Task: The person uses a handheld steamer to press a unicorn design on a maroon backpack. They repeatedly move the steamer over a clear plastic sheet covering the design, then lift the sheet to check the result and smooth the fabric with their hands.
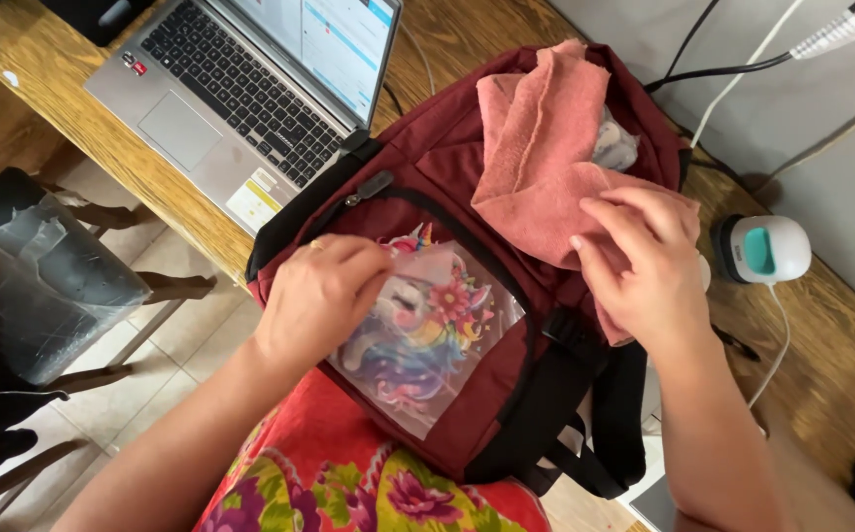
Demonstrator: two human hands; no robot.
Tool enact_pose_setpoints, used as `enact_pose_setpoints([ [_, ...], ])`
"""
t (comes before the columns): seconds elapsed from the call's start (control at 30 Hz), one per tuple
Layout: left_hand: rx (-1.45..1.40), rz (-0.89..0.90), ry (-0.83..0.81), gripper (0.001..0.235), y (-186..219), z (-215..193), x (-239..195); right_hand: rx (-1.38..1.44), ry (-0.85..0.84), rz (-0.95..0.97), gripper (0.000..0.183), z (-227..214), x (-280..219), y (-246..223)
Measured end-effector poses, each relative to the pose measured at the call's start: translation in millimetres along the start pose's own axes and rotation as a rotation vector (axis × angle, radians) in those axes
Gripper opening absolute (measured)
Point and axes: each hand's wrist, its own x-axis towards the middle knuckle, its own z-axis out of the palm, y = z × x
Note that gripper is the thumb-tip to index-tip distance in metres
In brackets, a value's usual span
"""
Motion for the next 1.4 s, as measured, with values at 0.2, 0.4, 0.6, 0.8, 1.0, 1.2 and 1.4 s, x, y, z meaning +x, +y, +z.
enact_pose_setpoints([
  [0.2, 0.012, 0.142, 0.049, 0.009, 2, 4, -17, -0.035, -0.018, -0.004, 0.032, 12, -10, 9],
  [0.4, 0.024, 0.263, 0.121, 0.012, 18, -10, -21, -0.020, -0.053, 0.025, 0.030, 16, -11, 5],
  [0.6, 0.021, 0.312, 0.138, 0.013, 29, -15, -26, -0.026, -0.047, 0.026, 0.030, 21, -21, 10],
  [0.8, -0.005, 0.346, 0.135, 0.019, 33, -16, -31, -0.011, -0.052, 0.032, 0.028, 20, -20, 9],
  [1.0, -0.009, 0.350, 0.117, 0.022, 35, -19, -37, 0.007, -0.048, 0.012, 0.022, 11, -8, -5],
  [1.2, -0.063, 0.389, -0.016, 0.018, 37, -35, -37, 0.043, -0.173, 0.101, 0.019, 6, -11, -9],
  [1.4, -0.044, 0.407, -0.022, 0.018, 35, -37, -43, 0.044, -0.187, 0.120, 0.020, 6, -15, -8],
])
